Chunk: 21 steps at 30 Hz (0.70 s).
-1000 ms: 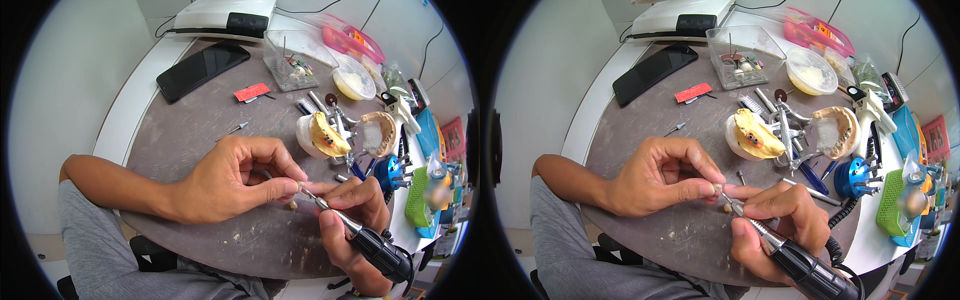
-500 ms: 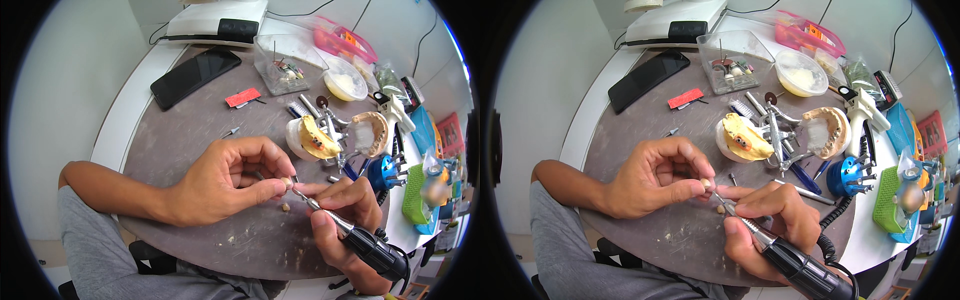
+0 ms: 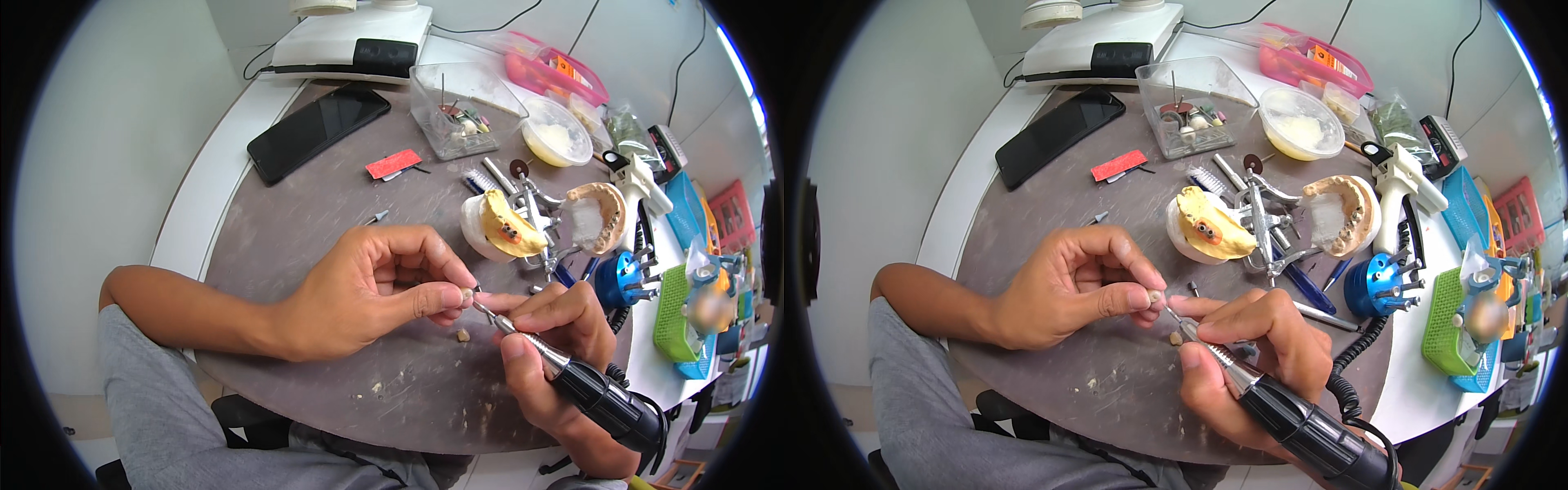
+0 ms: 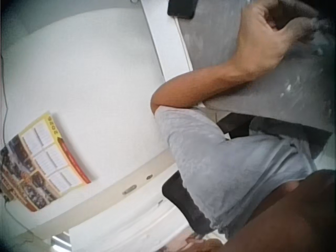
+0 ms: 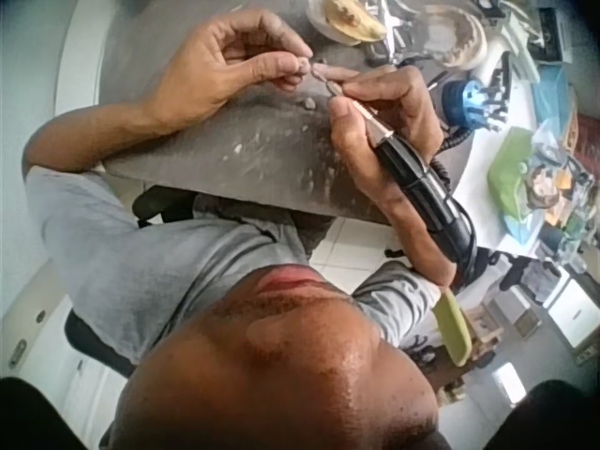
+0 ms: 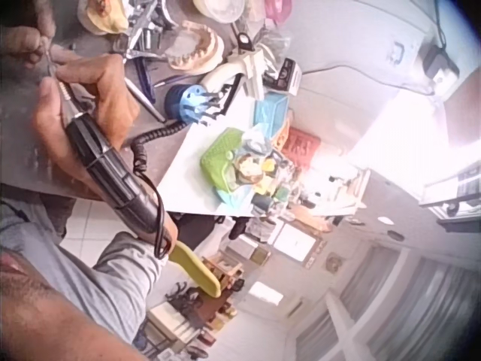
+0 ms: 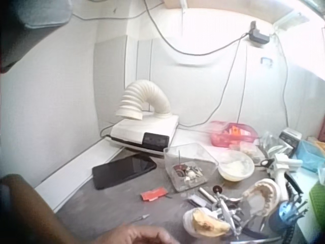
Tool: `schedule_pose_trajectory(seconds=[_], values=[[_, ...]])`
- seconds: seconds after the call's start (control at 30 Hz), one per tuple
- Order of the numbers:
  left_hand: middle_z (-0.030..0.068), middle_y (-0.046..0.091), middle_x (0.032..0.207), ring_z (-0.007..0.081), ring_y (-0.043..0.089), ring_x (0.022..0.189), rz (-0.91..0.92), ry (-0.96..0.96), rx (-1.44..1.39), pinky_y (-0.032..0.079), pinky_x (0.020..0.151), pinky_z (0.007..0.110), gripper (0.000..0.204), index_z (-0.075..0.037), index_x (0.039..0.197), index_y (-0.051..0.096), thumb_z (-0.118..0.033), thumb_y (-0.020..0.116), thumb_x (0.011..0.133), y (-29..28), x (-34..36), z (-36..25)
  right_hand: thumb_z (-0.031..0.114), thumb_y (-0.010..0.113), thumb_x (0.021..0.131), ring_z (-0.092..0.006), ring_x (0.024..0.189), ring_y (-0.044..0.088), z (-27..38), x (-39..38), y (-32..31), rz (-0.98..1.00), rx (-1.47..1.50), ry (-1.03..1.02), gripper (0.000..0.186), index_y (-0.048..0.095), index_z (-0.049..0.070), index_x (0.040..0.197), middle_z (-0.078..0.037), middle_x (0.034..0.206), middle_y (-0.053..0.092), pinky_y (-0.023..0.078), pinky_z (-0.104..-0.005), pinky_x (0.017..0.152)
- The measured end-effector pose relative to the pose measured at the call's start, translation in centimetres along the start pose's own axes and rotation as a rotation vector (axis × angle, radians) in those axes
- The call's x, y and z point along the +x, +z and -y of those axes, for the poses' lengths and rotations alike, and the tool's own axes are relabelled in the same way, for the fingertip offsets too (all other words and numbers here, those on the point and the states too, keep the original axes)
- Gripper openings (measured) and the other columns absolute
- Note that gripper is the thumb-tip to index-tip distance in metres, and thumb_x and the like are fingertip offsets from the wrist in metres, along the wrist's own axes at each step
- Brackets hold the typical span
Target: The person uses a rotary tool to sand a dental crown by hand, periodically testing the fit on a dental model and picking up small prosthetic components.
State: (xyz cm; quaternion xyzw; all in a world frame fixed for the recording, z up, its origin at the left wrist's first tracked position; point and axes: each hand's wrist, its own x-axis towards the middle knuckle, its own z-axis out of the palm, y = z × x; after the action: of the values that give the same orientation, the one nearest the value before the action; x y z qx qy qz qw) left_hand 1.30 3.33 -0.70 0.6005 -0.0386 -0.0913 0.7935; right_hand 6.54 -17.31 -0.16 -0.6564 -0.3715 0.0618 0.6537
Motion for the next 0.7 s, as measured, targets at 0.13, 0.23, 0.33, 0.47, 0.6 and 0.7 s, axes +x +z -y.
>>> schedule_pose_trajectory(seconds=[0.13,0.23,0.33,0.47,0.6,0.7], values=[[0.0083,0.063,0.093,0.0118,0.063,0.086,-0.005,-0.011,0.003,0.055,0.078,0.027,0.011,0.002,0.098,0.059,-0.005,0.062,0.089,0.0,0.0,-0.1,0.000,0.065,0.076,-0.0182,0.065,0.064,-0.2,0.0,0.2,-0.005,0.008,-0.019,0.019,0.049,-0.003,0.085,-0.011,0.067,0.058,0.057,-0.0414,0.081],[0.0080,0.063,0.093,0.0114,0.063,0.086,-0.001,-0.008,0.012,0.055,0.078,0.027,0.012,0.002,0.098,0.059,-0.005,0.062,0.089,0.0,0.0,-0.1,0.001,0.066,0.076,-0.0198,0.068,0.066,-0.3,0.0,0.1,0.001,0.011,-0.033,0.019,0.049,-0.003,0.085,-0.012,0.068,0.058,0.057,-0.0411,0.081],[0.0061,0.063,0.092,0.0100,0.063,0.085,0.002,0.009,0.018,0.054,0.078,0.024,0.013,0.001,0.099,0.059,-0.008,0.062,0.090,0.0,0.0,0.0,0.001,0.066,0.076,-0.0217,0.071,0.067,-0.5,0.0,0.0,0.015,0.005,-0.052,0.019,0.049,-0.003,0.085,-0.012,0.068,0.059,0.057,-0.0398,0.080],[0.0078,0.063,0.094,0.0113,0.063,0.087,0.011,-0.003,0.010,0.055,0.078,0.027,0.011,0.001,0.099,0.058,-0.004,0.062,0.089,0.0,0.0,-0.1,0.002,0.067,0.076,-0.0241,0.075,0.069,-0.2,0.0,0.0,0.008,-0.002,-0.043,0.020,0.049,-0.003,0.084,-0.012,0.068,0.060,0.057,-0.0375,0.078],[0.0077,0.062,0.094,0.0113,0.063,0.087,0.017,0.001,0.027,0.055,0.078,0.027,0.011,0.002,0.099,0.058,-0.003,0.061,0.089,-0.2,-0.1,0.0,0.002,0.067,0.076,-0.0247,0.076,0.069,-0.3,0.0,0.2,-0.008,0.017,-0.031,0.020,0.050,-0.002,0.084,-0.013,0.069,0.061,0.057,-0.0359,0.078],[0.0075,0.062,0.094,0.0119,0.063,0.087,0.018,-0.003,0.028,0.055,0.079,0.027,0.011,0.001,0.099,0.057,-0.003,0.061,0.089,-0.1,0.1,-0.1,0.005,0.058,0.086,-0.0253,0.091,0.064,0.5,-0.2,-0.6,0.131,-0.016,0.051,0.017,0.044,0.000,0.094,-0.012,0.080,0.055,0.050,-0.0382,0.088]])
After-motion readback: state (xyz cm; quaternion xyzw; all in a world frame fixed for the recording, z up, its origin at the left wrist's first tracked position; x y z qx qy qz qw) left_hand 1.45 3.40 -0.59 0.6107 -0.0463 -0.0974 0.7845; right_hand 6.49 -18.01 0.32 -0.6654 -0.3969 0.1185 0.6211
